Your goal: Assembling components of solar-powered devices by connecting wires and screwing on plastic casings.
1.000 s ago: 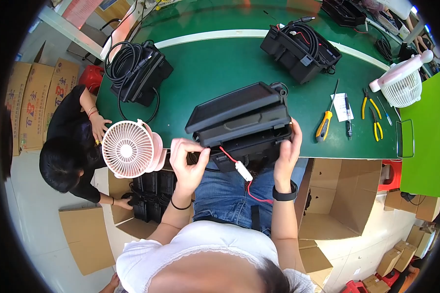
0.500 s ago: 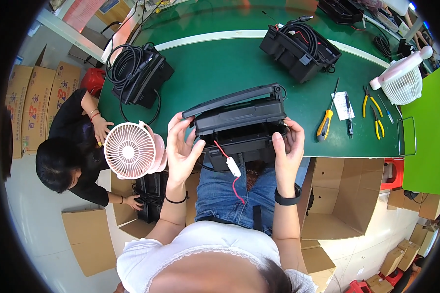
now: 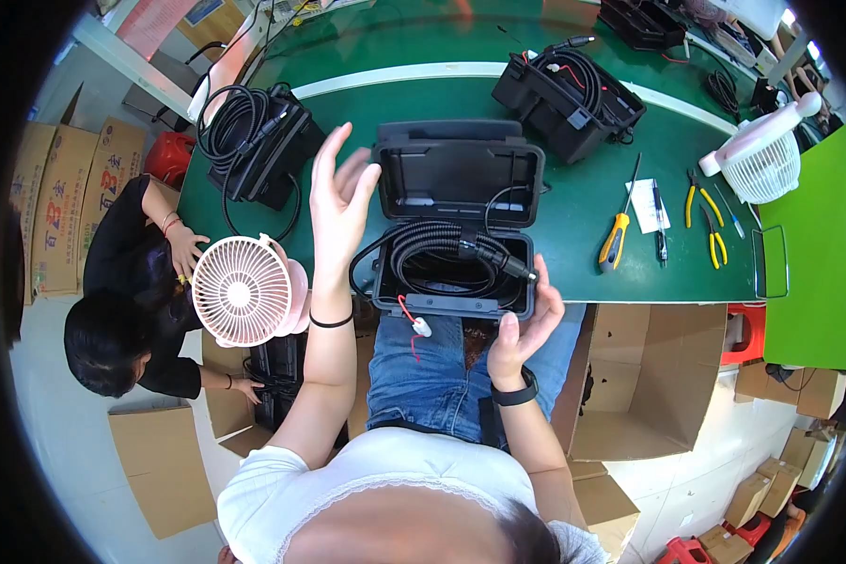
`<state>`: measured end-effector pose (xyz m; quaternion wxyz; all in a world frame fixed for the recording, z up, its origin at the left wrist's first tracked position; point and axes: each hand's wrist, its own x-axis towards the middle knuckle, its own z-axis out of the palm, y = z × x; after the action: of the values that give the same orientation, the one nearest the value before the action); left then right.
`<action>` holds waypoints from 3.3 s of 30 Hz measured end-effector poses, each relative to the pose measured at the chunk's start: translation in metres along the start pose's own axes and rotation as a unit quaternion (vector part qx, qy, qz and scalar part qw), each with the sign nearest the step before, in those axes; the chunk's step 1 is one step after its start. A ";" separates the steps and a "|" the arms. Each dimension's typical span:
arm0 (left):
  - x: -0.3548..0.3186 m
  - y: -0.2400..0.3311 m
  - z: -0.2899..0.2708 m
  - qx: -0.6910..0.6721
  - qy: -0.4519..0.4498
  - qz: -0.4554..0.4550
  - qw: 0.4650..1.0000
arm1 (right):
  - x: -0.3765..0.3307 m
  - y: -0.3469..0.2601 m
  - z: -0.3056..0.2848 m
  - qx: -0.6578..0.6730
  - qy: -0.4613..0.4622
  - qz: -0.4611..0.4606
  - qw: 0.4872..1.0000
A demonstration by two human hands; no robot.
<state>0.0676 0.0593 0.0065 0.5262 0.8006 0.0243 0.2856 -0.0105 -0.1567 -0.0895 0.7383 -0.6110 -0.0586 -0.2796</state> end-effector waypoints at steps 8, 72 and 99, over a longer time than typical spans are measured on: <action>-0.034 0.037 -0.003 0.099 -0.370 0.188 0.904 | -0.007 0.024 -0.012 -0.036 -0.037 -0.052 0.997; -0.086 0.050 0.006 0.239 -0.345 0.075 0.904 | -0.006 0.042 -0.035 -0.111 -0.100 -0.104 0.983; -0.110 0.017 -0.005 0.340 -0.277 0.211 0.874 | 0.145 0.020 0.008 -0.054 -0.233 0.159 0.958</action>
<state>-0.0311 0.0191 -0.0251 0.1344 0.9624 -0.1965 0.1309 0.1227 -0.1964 -0.0423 0.7048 -0.6997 -0.1159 -0.0116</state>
